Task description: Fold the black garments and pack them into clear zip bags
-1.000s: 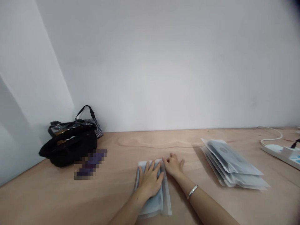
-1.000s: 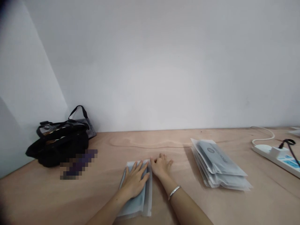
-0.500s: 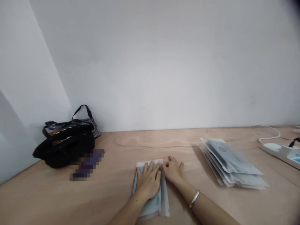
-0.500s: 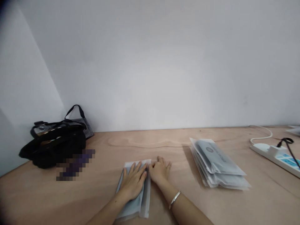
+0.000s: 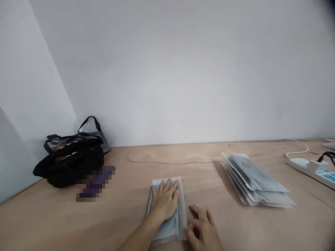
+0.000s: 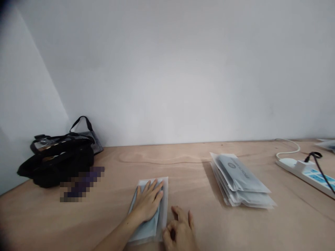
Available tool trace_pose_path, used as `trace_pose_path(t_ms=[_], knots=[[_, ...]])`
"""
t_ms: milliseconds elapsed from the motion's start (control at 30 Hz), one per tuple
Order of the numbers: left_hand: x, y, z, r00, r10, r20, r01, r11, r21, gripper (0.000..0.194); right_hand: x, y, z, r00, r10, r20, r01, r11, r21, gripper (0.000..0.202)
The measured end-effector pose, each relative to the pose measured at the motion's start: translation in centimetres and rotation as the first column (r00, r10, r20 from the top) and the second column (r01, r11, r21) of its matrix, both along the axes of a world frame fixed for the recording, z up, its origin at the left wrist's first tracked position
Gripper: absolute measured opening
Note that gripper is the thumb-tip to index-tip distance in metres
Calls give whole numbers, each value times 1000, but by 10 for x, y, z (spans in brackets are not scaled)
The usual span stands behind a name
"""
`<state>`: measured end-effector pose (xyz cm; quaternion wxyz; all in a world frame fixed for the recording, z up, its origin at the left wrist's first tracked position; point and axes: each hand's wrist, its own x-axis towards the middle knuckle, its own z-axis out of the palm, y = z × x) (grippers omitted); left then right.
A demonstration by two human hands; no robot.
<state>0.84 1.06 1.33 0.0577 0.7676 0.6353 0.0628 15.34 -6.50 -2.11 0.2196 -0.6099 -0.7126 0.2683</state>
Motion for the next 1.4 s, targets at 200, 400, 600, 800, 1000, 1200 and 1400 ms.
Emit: trace_pose_path(t_ms=[200,400,600,800,1000,1200,1400], knots=[[-2,0,0,1000,-9,7,10,1000,-6,47,12,3,-6,995,80,-66,-76,996,52,22],[-3,-3,1,999,-14,42,13,1000,20,48,13,41,11,998,-42,-55,50,987,153,24],[-6,-3,-2,996,-4,89,1,999,36,48,-9,70,22,994,-107,19,104,987,121,27],[-10,-2,-5,983,10,182,-24,997,73,48,-30,84,25,992,-47,118,38,996,82,43],[-10,-4,-3,990,-14,141,5,998,64,48,-31,82,22,992,-10,123,-1,996,92,45],[-11,-3,-8,996,-12,92,8,999,43,49,-2,90,19,981,-150,126,140,987,83,40],[-11,1,-14,998,-57,-20,58,998,38,54,59,98,28,933,-272,238,249,961,122,36]])
